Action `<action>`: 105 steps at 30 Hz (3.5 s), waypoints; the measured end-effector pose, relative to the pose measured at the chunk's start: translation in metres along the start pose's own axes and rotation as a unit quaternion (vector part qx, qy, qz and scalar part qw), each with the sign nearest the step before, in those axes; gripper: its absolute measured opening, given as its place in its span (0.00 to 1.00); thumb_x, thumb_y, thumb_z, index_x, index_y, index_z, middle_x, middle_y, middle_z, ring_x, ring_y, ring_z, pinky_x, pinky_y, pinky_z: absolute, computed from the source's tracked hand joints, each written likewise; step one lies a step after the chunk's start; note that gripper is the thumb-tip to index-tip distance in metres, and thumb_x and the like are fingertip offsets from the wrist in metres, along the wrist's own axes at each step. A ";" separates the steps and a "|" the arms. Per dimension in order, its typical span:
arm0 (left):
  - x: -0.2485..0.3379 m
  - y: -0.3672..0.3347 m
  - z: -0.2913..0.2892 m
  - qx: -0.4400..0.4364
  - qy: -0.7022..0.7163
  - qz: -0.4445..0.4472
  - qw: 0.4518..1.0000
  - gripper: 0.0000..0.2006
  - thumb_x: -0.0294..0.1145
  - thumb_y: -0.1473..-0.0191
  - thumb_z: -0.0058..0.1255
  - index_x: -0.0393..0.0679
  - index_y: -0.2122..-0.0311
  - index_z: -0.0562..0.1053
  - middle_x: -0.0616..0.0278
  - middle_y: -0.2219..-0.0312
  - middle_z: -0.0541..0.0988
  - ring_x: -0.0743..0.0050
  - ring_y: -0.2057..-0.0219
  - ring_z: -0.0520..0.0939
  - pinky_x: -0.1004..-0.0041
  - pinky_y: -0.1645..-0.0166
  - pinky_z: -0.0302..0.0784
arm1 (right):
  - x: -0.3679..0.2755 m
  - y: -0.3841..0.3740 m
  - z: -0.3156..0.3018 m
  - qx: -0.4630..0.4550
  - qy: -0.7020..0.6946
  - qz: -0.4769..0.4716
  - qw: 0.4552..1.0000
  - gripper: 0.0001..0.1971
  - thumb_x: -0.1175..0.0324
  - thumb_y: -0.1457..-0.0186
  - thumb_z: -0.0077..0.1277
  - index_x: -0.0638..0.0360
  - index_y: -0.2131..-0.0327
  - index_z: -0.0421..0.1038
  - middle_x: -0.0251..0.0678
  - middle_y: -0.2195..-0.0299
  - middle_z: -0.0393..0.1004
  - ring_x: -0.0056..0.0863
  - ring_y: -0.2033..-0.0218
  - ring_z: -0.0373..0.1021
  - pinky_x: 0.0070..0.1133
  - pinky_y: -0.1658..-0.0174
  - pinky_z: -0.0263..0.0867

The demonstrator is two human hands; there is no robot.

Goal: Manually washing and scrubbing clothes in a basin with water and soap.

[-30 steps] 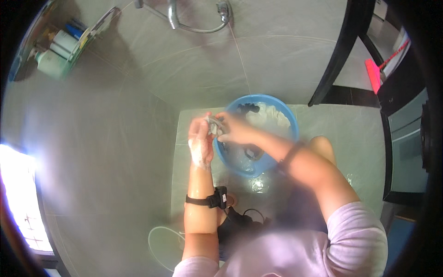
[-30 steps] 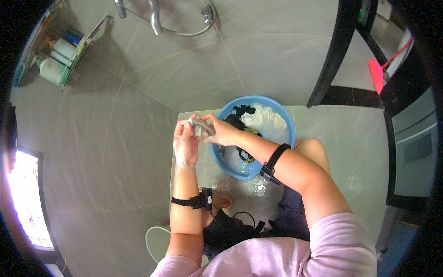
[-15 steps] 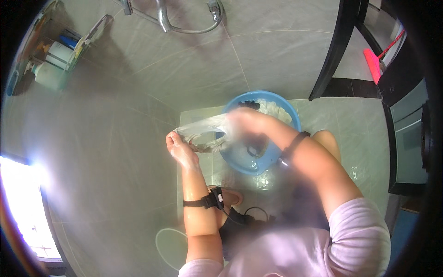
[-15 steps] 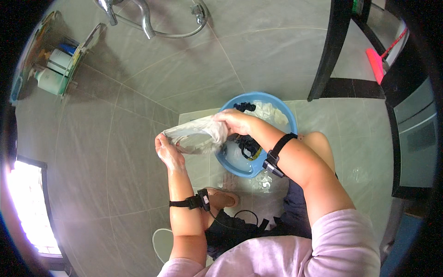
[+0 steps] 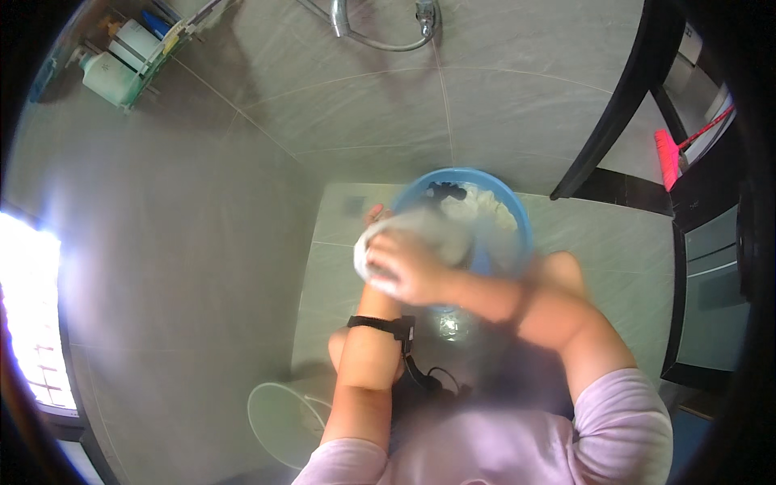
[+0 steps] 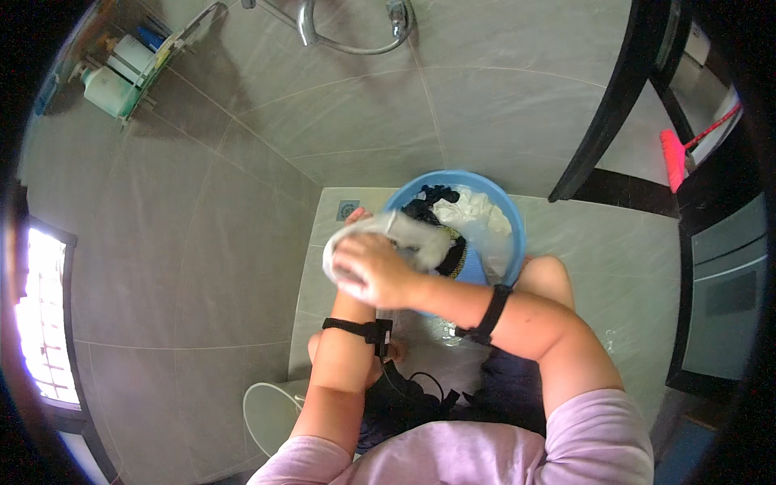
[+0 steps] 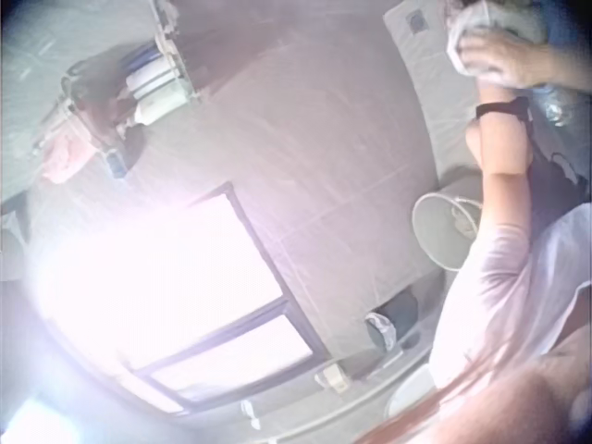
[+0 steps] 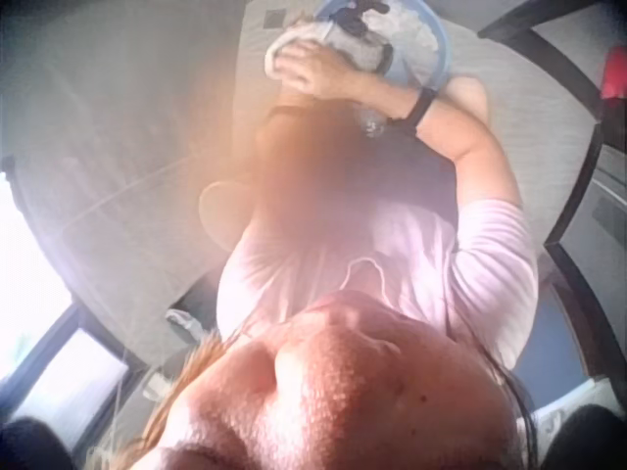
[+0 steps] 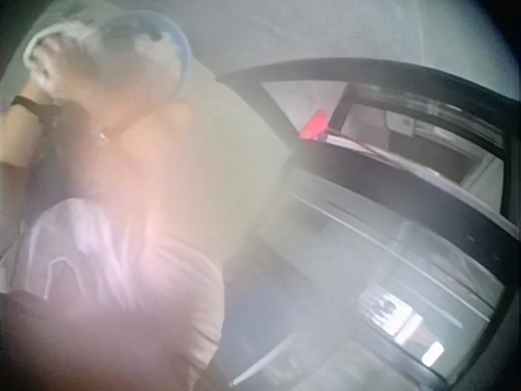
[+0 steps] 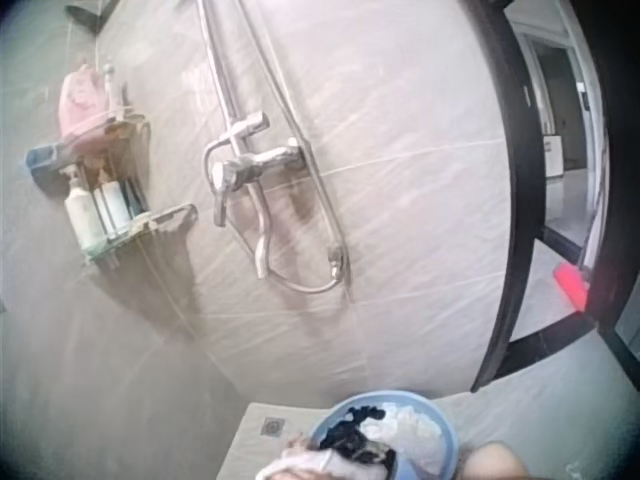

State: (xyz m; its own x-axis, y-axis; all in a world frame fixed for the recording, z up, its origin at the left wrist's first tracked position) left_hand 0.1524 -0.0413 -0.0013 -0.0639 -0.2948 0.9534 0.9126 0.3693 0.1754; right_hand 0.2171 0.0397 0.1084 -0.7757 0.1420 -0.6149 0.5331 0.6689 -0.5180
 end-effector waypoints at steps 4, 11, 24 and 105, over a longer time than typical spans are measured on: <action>-0.007 0.004 0.000 -0.031 0.038 -0.060 0.997 0.17 0.38 0.46 0.50 0.48 0.51 0.69 0.64 0.65 0.76 0.72 0.65 0.76 0.69 0.62 0.72 | 0.032 -0.009 0.003 0.052 -0.020 0.094 0.994 0.10 0.63 0.48 0.49 0.58 0.67 0.73 0.42 0.65 0.73 0.41 0.60 0.69 0.34 0.50 0.62; -0.007 0.028 0.048 -0.165 0.053 -0.220 0.960 0.17 0.42 0.39 0.43 0.41 0.52 0.69 0.61 0.59 0.76 0.70 0.57 0.76 0.65 0.54 0.70 | 0.150 0.010 -0.049 0.208 -0.202 0.400 0.869 0.14 0.63 0.41 0.44 0.63 0.59 0.71 0.44 0.66 0.76 0.37 0.65 0.73 0.27 0.60 0.67; 0.092 0.023 0.024 0.022 -0.233 0.192 0.953 0.12 0.34 0.41 0.47 0.33 0.65 0.74 0.65 0.74 0.78 0.79 0.73 0.76 0.75 0.65 0.72 | 0.155 0.017 -0.108 0.354 -0.341 0.357 0.794 0.07 0.68 0.46 0.49 0.58 0.64 0.66 0.35 0.73 0.73 0.28 0.69 0.70 0.25 0.62 0.66; 0.095 0.028 -0.007 -0.286 -0.070 0.048 0.954 0.12 0.38 0.45 0.53 0.40 0.63 0.77 0.69 0.70 0.76 0.82 0.70 0.71 0.77 0.63 0.66 | 0.093 -0.010 -0.085 0.046 -0.313 0.325 0.891 0.20 0.54 0.46 0.56 0.60 0.60 0.67 0.32 0.65 0.71 0.21 0.63 0.66 0.20 0.58 0.63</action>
State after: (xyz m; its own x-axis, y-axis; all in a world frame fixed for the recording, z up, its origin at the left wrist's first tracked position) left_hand 0.1745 -0.0654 0.0928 0.0140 -0.1481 0.9889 0.9856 -0.1648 -0.0387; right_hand 0.1107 0.1081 0.1071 0.0323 0.0239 -0.9992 0.8485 0.5276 0.0400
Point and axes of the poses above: each hand's wrist, its own y-axis away from the middle knuckle, its own z-axis out of the palm, x = y × z, the point moved 4 cm from there along -y, towards the middle knuckle
